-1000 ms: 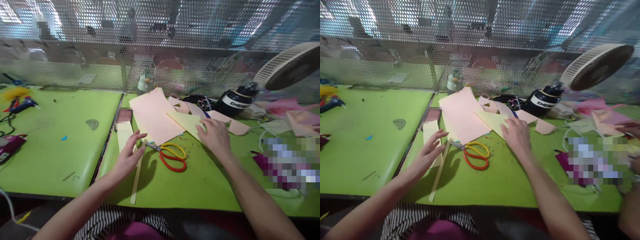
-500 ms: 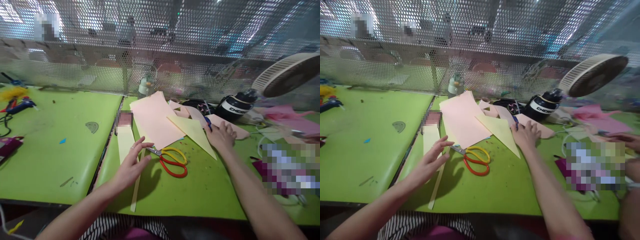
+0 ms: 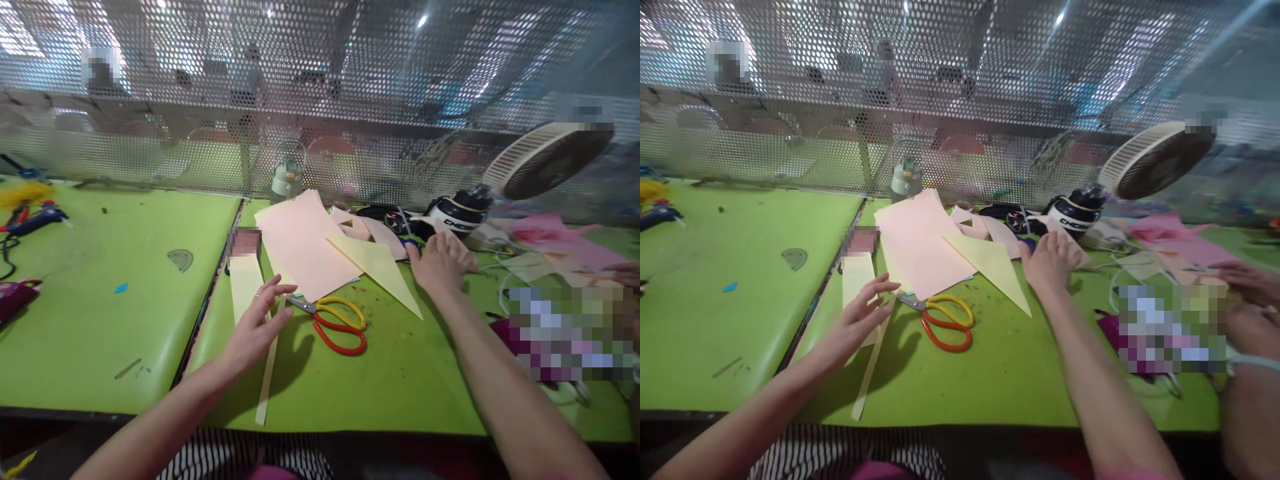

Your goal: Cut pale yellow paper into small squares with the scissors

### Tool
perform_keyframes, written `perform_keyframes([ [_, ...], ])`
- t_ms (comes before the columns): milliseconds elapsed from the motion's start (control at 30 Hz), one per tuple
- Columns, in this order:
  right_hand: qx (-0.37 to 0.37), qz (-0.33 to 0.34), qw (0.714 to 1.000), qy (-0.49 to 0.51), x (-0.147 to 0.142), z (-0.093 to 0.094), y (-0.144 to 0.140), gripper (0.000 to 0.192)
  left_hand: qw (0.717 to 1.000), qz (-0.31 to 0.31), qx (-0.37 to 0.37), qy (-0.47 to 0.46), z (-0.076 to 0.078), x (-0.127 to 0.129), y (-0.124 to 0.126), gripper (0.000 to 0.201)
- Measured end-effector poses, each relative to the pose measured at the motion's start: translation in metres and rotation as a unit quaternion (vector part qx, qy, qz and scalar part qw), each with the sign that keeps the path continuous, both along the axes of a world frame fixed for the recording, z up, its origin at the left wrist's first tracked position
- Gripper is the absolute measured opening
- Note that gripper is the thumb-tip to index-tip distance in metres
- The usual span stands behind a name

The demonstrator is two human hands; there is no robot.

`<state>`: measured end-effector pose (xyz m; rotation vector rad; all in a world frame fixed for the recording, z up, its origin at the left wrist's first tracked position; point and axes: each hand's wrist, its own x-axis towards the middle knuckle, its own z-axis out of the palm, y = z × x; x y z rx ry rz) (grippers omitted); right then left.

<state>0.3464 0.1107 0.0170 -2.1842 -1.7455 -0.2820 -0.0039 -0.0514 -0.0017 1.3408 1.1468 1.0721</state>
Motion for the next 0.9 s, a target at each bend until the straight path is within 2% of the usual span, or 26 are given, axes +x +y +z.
perform_keyframes([
  [67,0.109,0.086,0.986,0.094,-0.005,0.016,-0.015,0.072,1.0,-0.003,0.002,-0.005,0.003,0.001,-0.001,0.029],
  [100,0.152,0.131,0.965,0.171,-0.01,0.024,-0.023,0.071,1.0,-0.003,0.0,-0.008,0.005,0.001,-0.001,0.028],
  [200,0.174,0.199,0.919,0.293,-0.032,0.037,-0.052,0.078,1.0,0.007,-0.004,-0.014,0.01,0.002,0.001,0.031],
  [233,0.16,0.225,0.901,0.335,-0.042,0.039,-0.061,0.081,1.0,0.013,-0.005,-0.017,0.01,0.002,0.002,0.034],
  [333,0.086,0.303,0.793,0.521,-0.07,0.039,-0.084,0.077,0.999,0.028,-0.007,-0.029,0.006,0.001,0.008,0.044],
  [467,-0.008,0.305,0.696,0.65,-0.1,0.032,-0.098,0.068,0.998,0.03,-0.008,-0.05,0.0,-0.002,0.016,0.053],
  [567,-0.052,0.301,0.637,0.708,-0.113,0.025,-0.099,0.062,0.998,-0.008,-0.007,-0.069,-0.002,-0.001,0.018,0.061],
  [633,-0.069,0.312,0.625,0.712,-0.119,0.022,-0.099,0.06,0.996,-0.032,0.001,-0.077,-0.002,0.0,0.018,0.066],
  [700,-0.075,0.317,0.626,0.708,-0.123,0.024,-0.101,0.059,0.996,-0.04,0.01,-0.078,-0.001,0.002,0.017,0.067],
  [900,-0.053,0.299,0.609,0.733,-0.131,0.042,-0.112,0.057,0.994,-0.03,0.053,-0.087,0.008,0.002,0.013,0.061],
])
